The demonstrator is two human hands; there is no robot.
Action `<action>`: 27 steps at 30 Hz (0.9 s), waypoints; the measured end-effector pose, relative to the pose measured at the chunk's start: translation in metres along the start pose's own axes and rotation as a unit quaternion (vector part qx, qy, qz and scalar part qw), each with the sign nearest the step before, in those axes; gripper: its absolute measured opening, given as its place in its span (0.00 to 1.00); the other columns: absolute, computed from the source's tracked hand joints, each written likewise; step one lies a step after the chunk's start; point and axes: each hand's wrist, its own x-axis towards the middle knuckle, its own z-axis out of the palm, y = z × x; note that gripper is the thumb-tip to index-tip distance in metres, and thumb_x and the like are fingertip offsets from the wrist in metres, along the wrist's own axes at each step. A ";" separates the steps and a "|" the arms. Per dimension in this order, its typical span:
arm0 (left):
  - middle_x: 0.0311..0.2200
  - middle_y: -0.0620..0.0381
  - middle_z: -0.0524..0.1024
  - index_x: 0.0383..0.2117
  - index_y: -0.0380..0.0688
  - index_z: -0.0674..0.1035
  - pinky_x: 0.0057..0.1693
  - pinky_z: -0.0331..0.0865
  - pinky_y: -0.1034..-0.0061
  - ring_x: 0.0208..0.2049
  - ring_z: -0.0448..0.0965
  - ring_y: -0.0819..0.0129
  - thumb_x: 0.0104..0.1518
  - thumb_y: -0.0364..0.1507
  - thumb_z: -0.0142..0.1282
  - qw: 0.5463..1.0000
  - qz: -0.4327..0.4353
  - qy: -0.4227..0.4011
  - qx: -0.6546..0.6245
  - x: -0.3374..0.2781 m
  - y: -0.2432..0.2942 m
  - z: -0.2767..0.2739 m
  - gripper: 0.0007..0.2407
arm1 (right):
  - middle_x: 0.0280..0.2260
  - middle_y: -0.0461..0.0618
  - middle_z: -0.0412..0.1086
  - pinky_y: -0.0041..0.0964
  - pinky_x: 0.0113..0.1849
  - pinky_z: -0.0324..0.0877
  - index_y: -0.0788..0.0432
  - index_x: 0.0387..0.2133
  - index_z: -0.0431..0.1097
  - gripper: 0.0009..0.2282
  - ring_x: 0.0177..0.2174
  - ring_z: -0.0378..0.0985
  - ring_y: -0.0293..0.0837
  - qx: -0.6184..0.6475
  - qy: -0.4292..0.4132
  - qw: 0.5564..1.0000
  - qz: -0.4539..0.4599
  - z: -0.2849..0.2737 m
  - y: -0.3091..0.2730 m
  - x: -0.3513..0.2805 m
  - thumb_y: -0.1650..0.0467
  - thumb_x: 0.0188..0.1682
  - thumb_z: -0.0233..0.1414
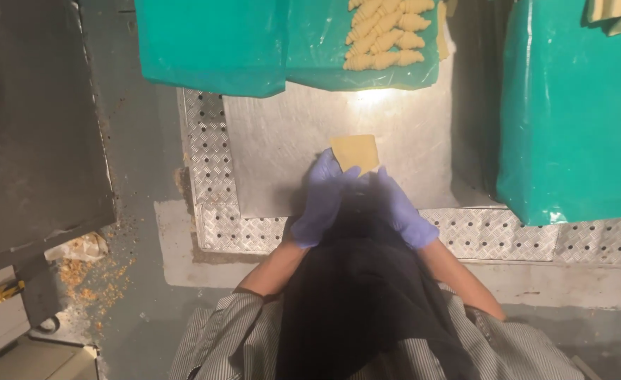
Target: Rolling triangular pieces of dough into croissant shapes.
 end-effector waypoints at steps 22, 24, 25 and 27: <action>0.43 0.55 0.77 0.49 0.33 0.75 0.49 0.74 0.75 0.43 0.78 0.70 0.53 0.19 0.61 0.970 -0.009 0.242 0.024 0.012 -0.183 -0.125 0.16 | 0.27 0.54 0.74 0.40 0.34 0.69 0.66 0.31 0.76 0.11 0.28 0.75 0.46 -0.505 0.219 0.787 -0.277 0.019 -0.045 0.051 0.67 0.56 0.59; 0.44 0.54 0.77 0.49 0.34 0.75 0.50 0.75 0.74 0.43 0.79 0.70 0.54 0.20 0.61 0.969 -0.016 0.244 -0.018 0.007 -0.190 -0.127 0.15 | 0.27 0.48 0.73 0.34 0.32 0.67 0.66 0.30 0.75 0.08 0.27 0.72 0.39 -0.402 0.245 0.787 -0.398 0.012 -0.048 -0.005 0.71 0.55 0.60; 0.44 0.54 0.76 0.50 0.35 0.75 0.49 0.73 0.72 0.43 0.78 0.69 0.55 0.21 0.61 0.965 -0.044 0.257 -0.025 0.003 -0.200 -0.133 0.16 | 0.27 0.48 0.73 0.34 0.32 0.67 0.66 0.30 0.75 0.08 0.27 0.72 0.39 -0.399 0.243 0.792 -0.393 0.015 -0.049 -0.034 0.71 0.55 0.59; 0.44 0.54 0.75 0.51 0.36 0.75 0.49 0.71 0.71 0.43 0.76 0.69 0.56 0.22 0.61 0.960 -0.074 0.269 -0.031 -0.004 -0.221 -0.149 0.16 | 0.27 0.48 0.73 0.34 0.32 0.67 0.65 0.30 0.75 0.07 0.27 0.72 0.39 -0.391 0.242 0.801 -0.384 0.027 -0.047 -0.059 0.72 0.55 0.59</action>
